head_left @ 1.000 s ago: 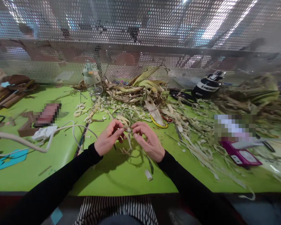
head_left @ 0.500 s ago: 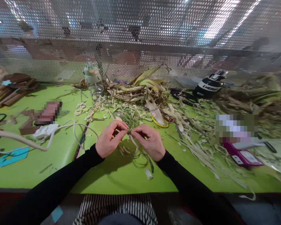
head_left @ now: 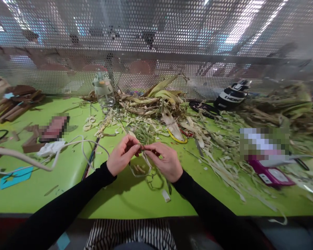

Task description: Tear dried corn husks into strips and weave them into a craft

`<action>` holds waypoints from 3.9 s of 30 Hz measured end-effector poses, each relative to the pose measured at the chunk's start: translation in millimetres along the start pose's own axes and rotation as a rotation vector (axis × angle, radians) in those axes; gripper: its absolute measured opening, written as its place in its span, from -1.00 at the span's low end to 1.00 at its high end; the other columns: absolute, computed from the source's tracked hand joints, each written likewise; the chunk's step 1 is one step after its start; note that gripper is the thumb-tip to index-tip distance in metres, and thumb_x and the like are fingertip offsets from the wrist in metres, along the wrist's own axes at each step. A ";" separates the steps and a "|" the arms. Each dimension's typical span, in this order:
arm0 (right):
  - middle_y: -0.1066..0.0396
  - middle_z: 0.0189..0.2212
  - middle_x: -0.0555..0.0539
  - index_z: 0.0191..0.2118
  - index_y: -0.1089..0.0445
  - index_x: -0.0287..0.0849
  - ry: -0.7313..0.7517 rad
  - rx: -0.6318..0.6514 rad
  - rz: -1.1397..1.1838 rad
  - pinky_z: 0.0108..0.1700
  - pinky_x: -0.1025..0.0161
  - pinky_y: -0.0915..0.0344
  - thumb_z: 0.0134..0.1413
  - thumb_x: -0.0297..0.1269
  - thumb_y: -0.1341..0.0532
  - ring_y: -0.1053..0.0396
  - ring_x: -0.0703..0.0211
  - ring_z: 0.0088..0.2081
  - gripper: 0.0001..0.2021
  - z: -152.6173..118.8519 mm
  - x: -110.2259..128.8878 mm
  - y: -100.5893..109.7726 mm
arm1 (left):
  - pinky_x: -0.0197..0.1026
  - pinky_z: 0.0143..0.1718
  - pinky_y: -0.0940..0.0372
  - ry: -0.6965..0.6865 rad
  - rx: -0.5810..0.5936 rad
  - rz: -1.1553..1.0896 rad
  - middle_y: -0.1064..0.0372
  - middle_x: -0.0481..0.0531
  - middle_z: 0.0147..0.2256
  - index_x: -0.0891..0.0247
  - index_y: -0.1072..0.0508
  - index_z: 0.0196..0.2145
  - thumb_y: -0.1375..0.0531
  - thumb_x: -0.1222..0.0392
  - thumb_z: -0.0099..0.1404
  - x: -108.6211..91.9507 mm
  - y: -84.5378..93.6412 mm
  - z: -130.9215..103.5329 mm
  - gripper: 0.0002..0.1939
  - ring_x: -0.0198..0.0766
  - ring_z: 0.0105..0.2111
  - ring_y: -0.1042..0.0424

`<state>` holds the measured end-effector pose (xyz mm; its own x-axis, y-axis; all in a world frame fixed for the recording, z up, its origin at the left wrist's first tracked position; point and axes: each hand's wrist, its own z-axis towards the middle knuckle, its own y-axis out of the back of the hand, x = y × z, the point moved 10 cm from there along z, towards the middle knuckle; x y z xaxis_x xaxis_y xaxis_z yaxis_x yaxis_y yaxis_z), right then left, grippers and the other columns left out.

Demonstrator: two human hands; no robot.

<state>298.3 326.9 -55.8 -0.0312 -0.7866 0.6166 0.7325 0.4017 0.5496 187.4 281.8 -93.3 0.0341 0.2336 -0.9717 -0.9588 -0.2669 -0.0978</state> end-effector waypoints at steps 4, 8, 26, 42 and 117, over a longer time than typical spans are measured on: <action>-0.45 -0.43 -0.04 -0.32 -0.44 -0.18 0.043 -0.017 -0.113 -0.35 0.30 -0.27 0.16 -0.32 -0.18 -0.35 0.25 -0.40 -0.89 -0.7 3.9 2.6 | -0.29 -0.36 -0.27 0.015 -0.010 -0.048 -0.37 0.00 -0.39 0.30 -0.27 -0.33 -0.18 0.08 0.24 1.0 -0.7 0.4 -0.77 -0.40 -0.44 -0.32; -0.43 -0.43 -0.06 -0.34 -0.42 -0.20 0.102 0.045 -0.116 -0.34 0.30 -0.27 0.17 -0.36 -0.14 -0.34 0.24 -0.39 -0.87 -1.3 15.0 -4.1 | -0.32 -0.39 -0.24 0.054 -0.045 -0.137 -0.36 -0.04 -0.40 0.29 -0.24 -0.33 -0.20 0.09 0.22 6.3 4.3 1.4 -0.75 -0.43 -0.47 -0.30; -0.33 -0.47 0.01 -0.41 -0.37 -0.22 -0.120 0.472 0.431 -0.32 0.33 -0.23 0.15 -0.31 -0.17 -0.29 0.31 -0.42 -0.86 -19.7 11.9 -60.5 | -0.41 -0.58 -0.11 0.353 -0.055 -0.389 -0.27 -0.13 -0.52 0.27 -0.21 -0.40 -0.35 0.12 0.03 24.0 4.4 -3.5 -0.64 -0.50 -0.59 -0.21; -0.28 -0.51 0.05 -0.41 -0.35 -0.22 -0.492 0.328 0.514 -0.45 0.37 -0.14 0.00 -0.02 -0.25 -0.19 0.36 -0.50 -0.69 -14.2 -30.9 -47.8 | -0.34 -0.49 -0.18 0.184 0.022 -0.107 -0.34 -0.09 -0.47 0.26 -0.20 -0.37 -0.24 0.06 0.17 14.8 -2.8 -0.7 -0.71 -0.45 -0.55 -0.25; -0.15 -0.62 0.15 -0.31 -0.23 -0.17 -0.578 0.123 0.751 -0.66 0.49 -0.05 0.11 -0.07 -0.16 -0.06 0.45 -0.65 -0.75 -20.3 -36.7 -41.7 | -0.45 -0.51 -0.22 0.262 -0.056 -0.375 -0.37 -0.10 -0.52 0.31 -0.27 -0.42 -0.35 0.14 0.04 24.8 2.5 1.3 -0.68 -0.51 -0.57 -0.30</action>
<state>282.8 329.4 -112.8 0.0627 0.0369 0.9974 0.6220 0.7801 -0.0679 185.5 288.2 -117.4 0.4533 0.0813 -0.8876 -0.8499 -0.2608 -0.4579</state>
